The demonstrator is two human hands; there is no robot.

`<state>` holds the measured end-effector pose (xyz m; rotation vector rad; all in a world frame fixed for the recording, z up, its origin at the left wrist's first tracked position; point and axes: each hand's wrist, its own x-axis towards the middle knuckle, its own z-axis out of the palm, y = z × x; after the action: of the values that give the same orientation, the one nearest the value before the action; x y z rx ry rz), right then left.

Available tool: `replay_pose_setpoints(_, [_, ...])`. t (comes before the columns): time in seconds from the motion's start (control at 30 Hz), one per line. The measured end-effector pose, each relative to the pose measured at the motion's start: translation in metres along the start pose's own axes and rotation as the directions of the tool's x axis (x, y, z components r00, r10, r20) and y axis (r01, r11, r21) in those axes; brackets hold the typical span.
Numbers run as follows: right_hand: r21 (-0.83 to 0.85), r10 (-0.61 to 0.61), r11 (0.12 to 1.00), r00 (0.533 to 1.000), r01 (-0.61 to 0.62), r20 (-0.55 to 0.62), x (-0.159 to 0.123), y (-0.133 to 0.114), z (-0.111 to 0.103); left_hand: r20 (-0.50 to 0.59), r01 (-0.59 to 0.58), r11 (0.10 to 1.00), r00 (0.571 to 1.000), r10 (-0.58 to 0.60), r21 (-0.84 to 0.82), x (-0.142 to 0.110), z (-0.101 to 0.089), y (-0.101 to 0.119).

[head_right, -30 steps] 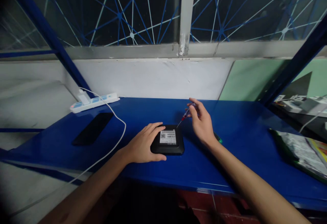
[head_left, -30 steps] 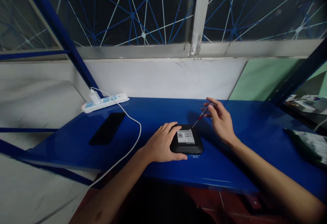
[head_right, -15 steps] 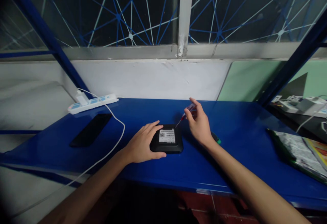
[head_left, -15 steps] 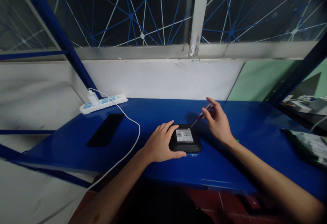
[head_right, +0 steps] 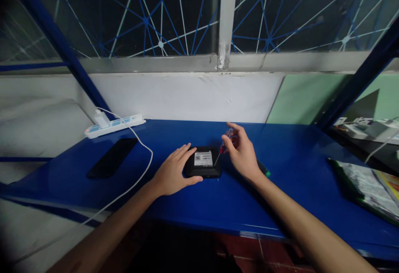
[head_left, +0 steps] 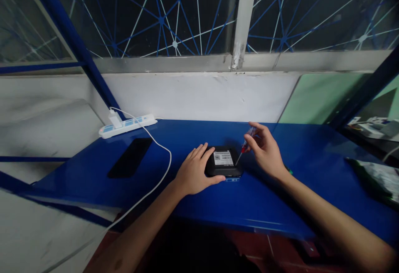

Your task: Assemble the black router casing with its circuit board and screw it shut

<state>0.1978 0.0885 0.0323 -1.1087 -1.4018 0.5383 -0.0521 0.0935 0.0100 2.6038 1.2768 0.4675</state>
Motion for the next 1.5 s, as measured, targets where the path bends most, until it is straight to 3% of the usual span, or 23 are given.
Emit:
replay_pose_setpoints(0.33, [-0.110,-0.032,0.993,0.998,0.038,0.056,-0.002,-0.007,-0.002,-0.058,-0.002,0.999,0.998,0.000,-0.034,0.000,0.004,-0.004])
replay_pose_setpoints(0.6, [0.086,0.048,0.995,0.996,-0.055,0.081,-0.001,-0.008,-0.002,0.000,0.034,0.999,0.999,-0.034,-0.024,0.000,0.000,-0.001])
replay_pose_setpoints(0.8, [-0.028,-0.016,0.999,1.000,0.017,0.016,0.001,-0.011,-0.002,-0.006,0.025,1.000,1.000,-0.025,-0.010,0.000,-0.001,0.000])
replay_pose_setpoints(1.07, [0.093,0.061,0.993,0.993,-0.070,0.098,0.000,-0.010,-0.003,0.000,0.028,0.999,1.000,-0.028,0.027,-0.001,-0.002,0.002])
replay_pose_setpoints(1.27, [-0.026,0.001,1.000,0.999,0.000,0.046,0.001,-0.007,-0.003,0.024,0.034,0.999,0.999,-0.035,0.025,-0.001,-0.001,0.001])
replay_pose_setpoints(1.5, [0.010,0.063,0.998,0.996,-0.064,0.059,0.001,-0.009,-0.003,0.018,0.021,1.000,1.000,-0.021,0.023,-0.002,-0.002,0.001])
